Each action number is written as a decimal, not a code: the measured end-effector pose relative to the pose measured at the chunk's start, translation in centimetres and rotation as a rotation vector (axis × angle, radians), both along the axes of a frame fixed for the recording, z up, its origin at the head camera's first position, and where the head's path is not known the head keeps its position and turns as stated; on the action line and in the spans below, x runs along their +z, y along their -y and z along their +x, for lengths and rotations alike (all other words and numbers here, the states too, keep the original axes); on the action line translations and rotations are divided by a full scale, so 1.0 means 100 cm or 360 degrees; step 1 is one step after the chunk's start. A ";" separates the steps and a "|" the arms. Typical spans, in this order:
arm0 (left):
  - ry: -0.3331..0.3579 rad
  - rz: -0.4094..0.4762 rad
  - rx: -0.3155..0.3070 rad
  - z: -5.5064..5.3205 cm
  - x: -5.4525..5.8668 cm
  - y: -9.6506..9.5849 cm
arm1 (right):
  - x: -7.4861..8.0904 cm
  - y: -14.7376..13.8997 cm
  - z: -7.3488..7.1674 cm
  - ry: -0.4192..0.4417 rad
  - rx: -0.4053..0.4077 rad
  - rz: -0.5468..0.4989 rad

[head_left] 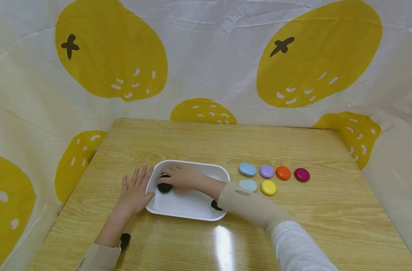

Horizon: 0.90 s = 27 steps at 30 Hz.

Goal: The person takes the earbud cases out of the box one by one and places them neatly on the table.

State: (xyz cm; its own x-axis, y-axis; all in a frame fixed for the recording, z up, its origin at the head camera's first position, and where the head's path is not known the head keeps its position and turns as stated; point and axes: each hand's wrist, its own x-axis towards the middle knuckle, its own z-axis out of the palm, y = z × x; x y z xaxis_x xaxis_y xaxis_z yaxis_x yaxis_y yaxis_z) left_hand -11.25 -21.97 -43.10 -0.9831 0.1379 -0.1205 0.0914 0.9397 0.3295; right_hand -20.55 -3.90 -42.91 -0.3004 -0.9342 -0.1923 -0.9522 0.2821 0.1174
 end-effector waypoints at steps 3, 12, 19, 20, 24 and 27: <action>-0.0007 0.0010 0.0001 0.000 0.001 0.000 | -0.004 0.003 0.001 -0.0043 0.0038 -0.0009; -0.0030 -0.0026 -0.0004 0.000 -0.001 0.000 | -0.009 0.007 0.000 0.0025 0.0016 -0.0006; -0.0037 -0.0035 -0.0007 0.000 -0.003 0.001 | -0.006 0.007 0.002 0.0010 0.0020 -0.0004; -0.0037 -0.0031 -0.0006 0.000 -0.003 0.001 | -0.006 0.007 0.002 0.0015 0.0016 -0.0002; -0.0040 -0.0008 -0.0005 0.000 -0.003 0.001 | -0.005 0.007 0.002 0.0020 0.0002 -0.0016; -0.0048 -0.0016 -0.0007 0.001 -0.003 0.000 | -0.005 0.007 0.002 0.0015 -0.0012 -0.0014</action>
